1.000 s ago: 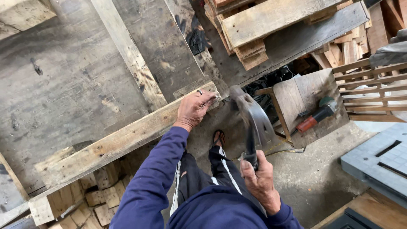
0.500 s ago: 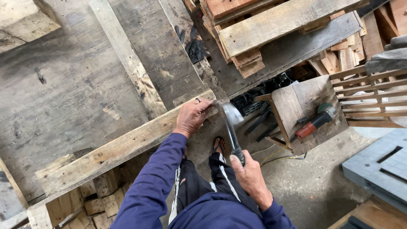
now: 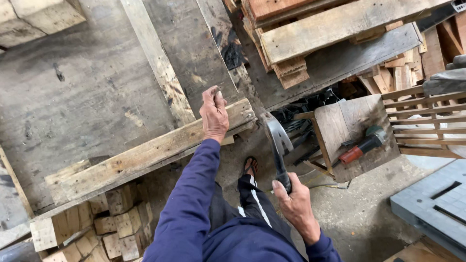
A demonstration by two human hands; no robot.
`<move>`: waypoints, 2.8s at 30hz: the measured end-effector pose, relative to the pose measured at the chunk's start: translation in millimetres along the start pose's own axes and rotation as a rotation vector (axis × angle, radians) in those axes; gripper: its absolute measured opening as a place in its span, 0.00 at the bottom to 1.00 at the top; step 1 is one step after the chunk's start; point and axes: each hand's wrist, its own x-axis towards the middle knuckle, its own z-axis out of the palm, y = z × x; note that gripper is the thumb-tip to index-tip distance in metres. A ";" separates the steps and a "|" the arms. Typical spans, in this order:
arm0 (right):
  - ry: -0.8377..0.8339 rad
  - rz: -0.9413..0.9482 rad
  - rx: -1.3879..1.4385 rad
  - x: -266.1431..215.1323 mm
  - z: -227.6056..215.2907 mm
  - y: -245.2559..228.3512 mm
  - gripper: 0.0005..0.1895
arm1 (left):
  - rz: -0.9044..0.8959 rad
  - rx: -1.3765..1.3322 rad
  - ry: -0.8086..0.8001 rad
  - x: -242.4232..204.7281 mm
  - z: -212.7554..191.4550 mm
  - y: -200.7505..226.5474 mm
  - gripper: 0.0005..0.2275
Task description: The person hammers nails into wooden planks and blocks on a workbench. They repeatedly pick up nails, position them on the wood, and strike them with a hammer. The person also moves wooden blocks around the workbench during the process.
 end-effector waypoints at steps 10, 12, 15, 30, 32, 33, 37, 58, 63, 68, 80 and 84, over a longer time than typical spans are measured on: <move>-0.003 -0.328 0.440 -14.5 -36.4 -74.8 0.15 | -0.057 0.035 -0.005 -10.1 -1.6 4.9 0.10; -0.037 -0.710 0.728 -6.8 -56.1 -91.5 0.15 | -0.040 -0.003 0.000 -11.6 -2.5 4.3 0.10; 0.261 -0.883 0.587 0.3 -36.2 -75.9 0.17 | -0.035 0.033 0.009 -12.1 -2.0 -1.8 0.09; 0.195 -0.780 0.191 43.8 -8.3 -38.4 0.19 | -0.064 -0.301 0.159 -7.5 11.2 -26.9 0.09; 0.076 -0.235 -0.038 26.2 -4.1 -10.4 0.16 | -0.022 -0.172 0.156 -6.9 3.0 -24.3 0.08; -0.035 0.108 0.235 14.5 -8.1 -4.6 0.14 | -0.003 -0.108 0.152 -9.1 0.9 -21.3 0.08; 0.122 -0.209 0.419 15.0 -63.5 -32.1 0.15 | -0.046 -0.157 0.207 -6.3 15.1 -10.2 0.05; -0.112 0.045 0.343 41.7 16.2 10.2 0.09 | -0.359 -0.831 0.151 18.3 -22.1 -11.2 0.06; -0.225 0.316 0.363 40.5 18.1 -6.0 0.12 | -0.234 -0.723 0.137 12.7 -22.0 -10.9 0.08; -0.004 -0.329 0.645 7.9 -24.4 -45.2 0.14 | -0.171 -0.610 0.166 7.3 -12.3 -12.9 0.08; -0.143 0.239 0.236 38.7 12.5 -9.9 0.11 | -0.216 -0.593 0.066 14.9 -17.2 -9.6 0.09; -0.177 0.087 0.263 28.5 20.0 0.6 0.13 | -0.539 -1.117 0.193 22.6 -39.5 -7.0 0.06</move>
